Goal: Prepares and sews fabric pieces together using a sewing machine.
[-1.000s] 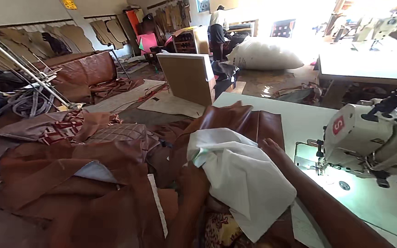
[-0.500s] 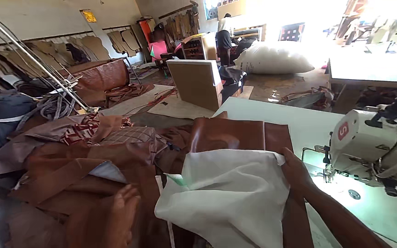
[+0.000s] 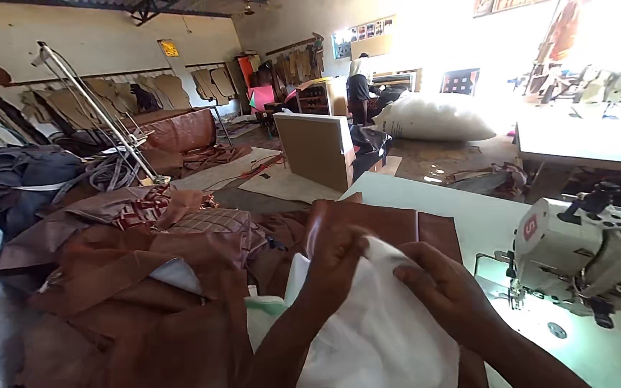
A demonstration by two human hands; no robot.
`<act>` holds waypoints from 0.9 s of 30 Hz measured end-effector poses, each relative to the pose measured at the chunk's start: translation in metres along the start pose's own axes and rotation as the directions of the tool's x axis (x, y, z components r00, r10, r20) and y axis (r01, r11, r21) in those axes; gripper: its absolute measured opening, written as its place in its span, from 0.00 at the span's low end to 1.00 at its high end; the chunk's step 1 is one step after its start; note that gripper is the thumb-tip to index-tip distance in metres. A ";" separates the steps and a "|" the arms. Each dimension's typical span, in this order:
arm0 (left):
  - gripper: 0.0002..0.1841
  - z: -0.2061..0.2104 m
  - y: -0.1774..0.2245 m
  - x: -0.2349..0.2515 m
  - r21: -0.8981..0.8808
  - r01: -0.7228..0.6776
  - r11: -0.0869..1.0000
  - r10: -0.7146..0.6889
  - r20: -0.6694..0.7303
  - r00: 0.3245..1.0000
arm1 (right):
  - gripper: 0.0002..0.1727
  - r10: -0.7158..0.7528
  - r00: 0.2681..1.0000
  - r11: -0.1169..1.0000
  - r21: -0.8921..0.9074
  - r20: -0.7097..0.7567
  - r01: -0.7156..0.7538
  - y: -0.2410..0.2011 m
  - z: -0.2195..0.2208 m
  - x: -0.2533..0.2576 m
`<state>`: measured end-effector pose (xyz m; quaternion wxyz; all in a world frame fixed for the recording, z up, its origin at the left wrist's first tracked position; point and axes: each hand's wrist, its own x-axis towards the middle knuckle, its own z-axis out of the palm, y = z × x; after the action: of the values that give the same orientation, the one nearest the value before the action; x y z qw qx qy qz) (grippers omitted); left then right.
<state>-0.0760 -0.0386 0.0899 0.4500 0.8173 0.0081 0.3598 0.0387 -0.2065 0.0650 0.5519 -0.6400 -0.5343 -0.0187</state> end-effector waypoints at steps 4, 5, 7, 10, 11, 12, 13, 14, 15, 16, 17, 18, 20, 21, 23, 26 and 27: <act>0.10 -0.010 0.016 0.015 0.070 0.088 0.994 -0.065 -0.285 0.956 | 0.41 0.206 0.940 0.914 0.289 0.272 -0.284 -0.011 -0.002 -0.010; 0.12 -0.014 0.017 0.019 0.165 0.074 0.984 -0.018 -0.316 0.949 | 0.45 0.238 0.900 0.881 0.310 0.366 -0.359 -0.014 -0.002 -0.012; 0.15 -0.021 0.022 0.027 0.321 0.033 0.947 0.074 -0.317 0.946 | 0.43 0.289 0.829 0.822 0.320 0.479 -0.472 -0.015 0.004 -0.019; 0.24 -0.030 0.030 0.045 0.492 -0.119 0.862 0.279 -0.265 0.923 | 0.31 0.360 0.733 0.728 0.318 0.578 -0.608 -0.011 0.009 -0.029; 0.28 -0.033 0.032 0.053 0.537 -0.171 0.826 0.336 -0.227 0.914 | 0.27 0.379 0.720 0.707 0.321 0.581 -0.631 -0.007 0.009 -0.034; 0.31 -0.036 0.034 0.061 0.571 -0.212 0.793 0.373 -0.180 0.910 | 0.21 0.397 0.715 0.698 0.316 0.575 -0.642 -0.002 0.009 -0.038; 0.32 -0.038 0.036 0.068 0.610 -0.244 0.754 0.397 -0.128 0.909 | 0.16 0.402 0.723 0.702 0.319 0.561 -0.637 0.003 0.008 -0.042; 0.29 -0.039 0.037 0.076 0.658 -0.275 0.701 0.426 -0.076 0.902 | 0.13 0.400 0.735 0.714 0.316 0.548 -0.624 0.007 0.007 -0.045; 0.25 -0.038 0.038 0.083 0.704 -0.302 0.643 0.456 -0.036 0.889 | 0.13 0.397 0.746 0.732 0.306 0.534 -0.608 0.011 0.004 -0.048; 0.21 -0.036 0.037 0.089 0.739 -0.319 0.593 0.484 -0.011 0.875 | 0.15 0.398 0.757 0.751 0.291 0.517 -0.593 0.014 0.002 -0.052; 0.18 -0.033 0.035 0.096 0.763 -0.334 0.553 0.519 -0.002 0.855 | 0.15 0.410 0.761 0.764 0.267 0.504 -0.588 0.017 -0.001 -0.055; 0.17 -0.029 0.033 0.102 0.771 -0.344 0.536 0.543 -0.003 0.840 | 0.14 0.413 0.767 0.776 0.251 0.491 -0.578 0.020 -0.005 -0.058; 0.15 -0.018 0.028 0.117 0.781 -0.342 0.522 0.576 -0.027 0.817 | 0.13 0.425 0.774 0.784 0.237 0.470 -0.574 0.023 -0.012 -0.067; 0.14 -0.011 0.026 0.124 0.780 -0.341 0.526 0.585 -0.040 0.810 | 0.13 0.424 0.784 0.788 0.242 0.454 -0.566 0.023 -0.014 -0.074; 0.13 0.006 0.017 0.139 0.747 -0.359 0.559 0.587 -0.051 0.808 | 0.12 0.415 0.820 0.804 0.263 0.395 -0.533 0.022 -0.014 -0.091; 0.13 0.041 -0.003 0.164 0.682 -0.375 0.628 0.520 -0.009 0.854 | 0.13 0.481 0.832 0.785 0.288 0.276 -0.549 0.018 -0.013 -0.116; 0.13 0.058 -0.015 0.171 0.658 -0.356 0.664 0.462 0.014 0.887 | 0.16 0.521 0.822 0.767 0.297 0.230 -0.569 0.016 -0.012 -0.124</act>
<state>0.0901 -0.0146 0.1590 0.0473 0.8710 -0.0183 0.4886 0.0041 -0.2947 -0.0175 0.6019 -0.6574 -0.3553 0.2815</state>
